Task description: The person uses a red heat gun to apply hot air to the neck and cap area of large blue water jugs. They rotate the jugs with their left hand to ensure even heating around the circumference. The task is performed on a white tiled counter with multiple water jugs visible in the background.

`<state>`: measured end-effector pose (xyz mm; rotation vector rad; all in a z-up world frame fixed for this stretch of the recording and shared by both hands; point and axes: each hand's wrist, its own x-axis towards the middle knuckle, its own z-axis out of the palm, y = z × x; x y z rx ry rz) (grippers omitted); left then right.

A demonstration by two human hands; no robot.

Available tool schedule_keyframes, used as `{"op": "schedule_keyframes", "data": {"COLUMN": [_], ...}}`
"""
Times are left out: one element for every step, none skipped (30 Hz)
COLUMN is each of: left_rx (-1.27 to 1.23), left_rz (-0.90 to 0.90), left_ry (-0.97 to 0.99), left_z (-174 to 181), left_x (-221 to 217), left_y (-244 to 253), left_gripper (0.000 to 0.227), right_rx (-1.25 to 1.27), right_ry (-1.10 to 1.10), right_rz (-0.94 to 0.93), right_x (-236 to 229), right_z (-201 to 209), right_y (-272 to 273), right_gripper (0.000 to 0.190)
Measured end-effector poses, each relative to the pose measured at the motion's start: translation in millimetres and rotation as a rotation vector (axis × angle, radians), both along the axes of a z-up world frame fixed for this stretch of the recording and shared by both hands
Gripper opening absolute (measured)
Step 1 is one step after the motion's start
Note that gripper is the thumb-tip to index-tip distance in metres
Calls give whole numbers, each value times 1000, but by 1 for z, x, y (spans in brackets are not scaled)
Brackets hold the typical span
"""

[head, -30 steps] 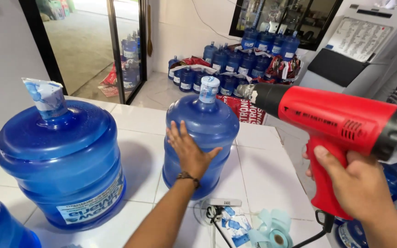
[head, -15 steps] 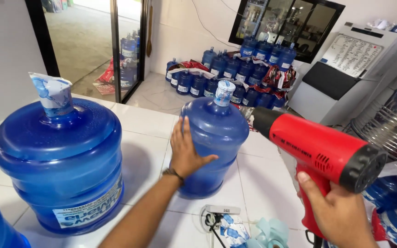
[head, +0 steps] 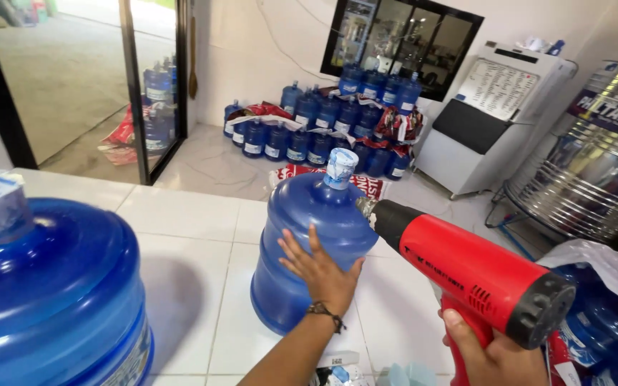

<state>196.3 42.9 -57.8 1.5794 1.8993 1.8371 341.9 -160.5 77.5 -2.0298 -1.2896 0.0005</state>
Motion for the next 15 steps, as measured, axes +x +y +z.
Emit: {"op": "schedule_keyframes", "data": {"left_rx": [5, -36, -78, -90, -122, -142, -142, -54, 34, 28, -31, -94, -104, -73, -42], "left_rz": [-11, -88, -166, -174, -262, -344, -345, -277, -207, -208, -269, -332, -335, -374, -411], "left_ry": [1, 44, 86, 91, 156, 219, 220, 284, 346, 350, 316, 281, 283, 170, 56], "left_z": [2, -1, -4, -3, -2, 3, -6, -15, -25, -17, -8, -1, -4, -4, -3], "left_x": [8, 13, 17, 7, -3, -15, -32, -46, -61, -72, -83, -94, -90, -82, -74], "left_y": [-4, -9, -14, -26, -39, -44, -33, -23, -14, -4, 5, 15, 11, 12, 11], "left_gripper": [143, 138, 132, 132, 130, 129, 129, 130, 131, 131, 148, 164, 164, 163, 163], "right_rx": [5, 39, 73, 61, 55, 63, 63, 95, 127, 121, 110, 96, 87, 168, 249], "right_ry": [1, 30, 58, 62, 139, 211, 212, 280, 348, 352, 382, 413, 416, 358, 300], "right_rz": [-11, -26, -41, -50, -16, 25, 24, -26, -77, -78, -91, -107, -112, -96, -81], "right_x": [-5, -13, -21, -21, -21, -22, -33, -44, -54, -54, -55, -56, -58, -57, -55], "right_z": [4, 5, 6, 8, 9, 12, 18, 24, 31, 31, 32, 33, 25, 19, 13], "right_y": [-2, -3, -4, -10, -17, -17, -21, -26, -30, -33, -35, -36, -39, -39, -40], "right_gripper": [27, 33, 40, 40, 40, 40, 40, 44, 48, 48, 46, 44, 44, 39, 34]}}
